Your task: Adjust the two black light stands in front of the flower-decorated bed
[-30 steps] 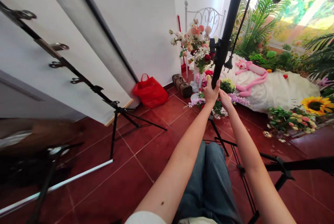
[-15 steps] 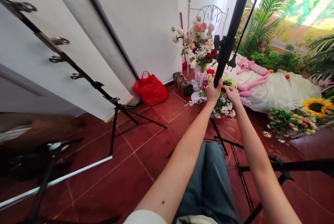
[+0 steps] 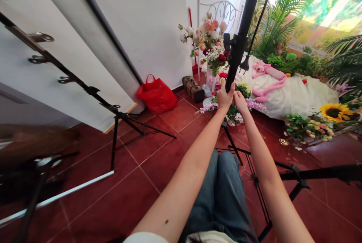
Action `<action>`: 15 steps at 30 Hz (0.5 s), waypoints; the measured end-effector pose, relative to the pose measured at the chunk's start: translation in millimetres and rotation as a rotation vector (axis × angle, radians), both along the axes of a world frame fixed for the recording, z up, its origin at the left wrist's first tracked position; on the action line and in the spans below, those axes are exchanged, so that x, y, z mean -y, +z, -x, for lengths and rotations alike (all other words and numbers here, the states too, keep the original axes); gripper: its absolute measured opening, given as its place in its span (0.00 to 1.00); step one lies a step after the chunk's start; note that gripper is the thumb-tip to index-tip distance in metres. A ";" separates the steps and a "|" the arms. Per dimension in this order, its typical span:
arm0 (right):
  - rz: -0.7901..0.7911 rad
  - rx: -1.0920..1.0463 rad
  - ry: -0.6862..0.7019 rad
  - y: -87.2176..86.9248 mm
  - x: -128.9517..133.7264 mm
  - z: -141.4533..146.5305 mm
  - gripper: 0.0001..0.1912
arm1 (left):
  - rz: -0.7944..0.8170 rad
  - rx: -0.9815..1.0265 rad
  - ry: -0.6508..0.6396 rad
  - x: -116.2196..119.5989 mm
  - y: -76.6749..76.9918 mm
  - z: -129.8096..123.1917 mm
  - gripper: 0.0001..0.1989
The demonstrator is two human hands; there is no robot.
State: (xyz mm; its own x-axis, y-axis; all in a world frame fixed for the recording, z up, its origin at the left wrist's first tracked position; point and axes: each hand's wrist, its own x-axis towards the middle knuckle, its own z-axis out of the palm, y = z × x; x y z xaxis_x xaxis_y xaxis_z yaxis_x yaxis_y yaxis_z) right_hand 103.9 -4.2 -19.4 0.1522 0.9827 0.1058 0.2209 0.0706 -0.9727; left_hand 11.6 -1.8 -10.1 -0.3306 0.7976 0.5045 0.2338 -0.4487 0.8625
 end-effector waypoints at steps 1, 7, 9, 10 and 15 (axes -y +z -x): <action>0.011 -0.059 0.015 -3.0 1.2 -0.7 0.11 | 0.001 -0.002 -0.001 0.4 0.5 0.1 0.26; 0.022 -0.421 0.009 -11.7 13.6 -6.8 0.20 | 0.003 -0.028 0.008 5.3 5.3 1.0 0.29; -0.070 -0.464 -0.047 -5.1 15.1 -9.1 0.20 | 0.004 -0.029 0.006 7.1 6.2 1.1 0.30; -0.152 -0.459 -0.093 1.6 15.3 -10.2 0.19 | 0.006 -0.026 0.002 7.7 6.3 1.0 0.30; -0.697 -0.076 -0.133 65.7 18.1 -5.6 0.31 | 0.023 -0.023 -0.029 6.5 2.4 0.9 0.31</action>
